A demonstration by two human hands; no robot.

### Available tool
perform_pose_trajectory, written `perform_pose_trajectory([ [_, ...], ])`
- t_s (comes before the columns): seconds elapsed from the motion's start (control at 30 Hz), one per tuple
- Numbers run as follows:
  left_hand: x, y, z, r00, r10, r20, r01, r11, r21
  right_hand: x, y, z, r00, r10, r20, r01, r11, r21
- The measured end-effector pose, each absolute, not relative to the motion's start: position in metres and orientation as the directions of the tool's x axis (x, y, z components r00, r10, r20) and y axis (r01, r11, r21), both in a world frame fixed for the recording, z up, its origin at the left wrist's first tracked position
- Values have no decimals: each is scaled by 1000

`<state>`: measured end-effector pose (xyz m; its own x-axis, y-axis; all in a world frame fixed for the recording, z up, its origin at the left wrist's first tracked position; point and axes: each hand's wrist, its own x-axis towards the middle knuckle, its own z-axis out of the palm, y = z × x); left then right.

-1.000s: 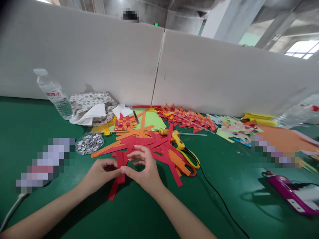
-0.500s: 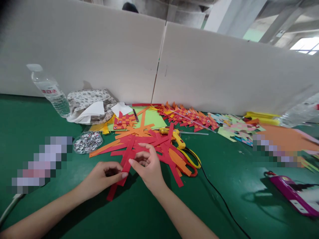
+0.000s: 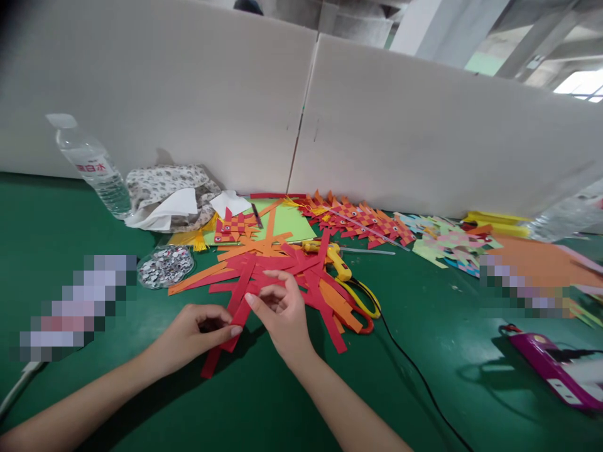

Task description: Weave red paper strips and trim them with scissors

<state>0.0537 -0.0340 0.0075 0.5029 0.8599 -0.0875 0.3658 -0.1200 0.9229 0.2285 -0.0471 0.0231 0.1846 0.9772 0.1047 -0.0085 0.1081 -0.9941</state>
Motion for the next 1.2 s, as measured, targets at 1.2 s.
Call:
perform_pose_trajectory([
  [1.2,54,-37,10,514,845,-145,333,-41,942,237,-43,20,377,919,118,-136,181,-974],
])
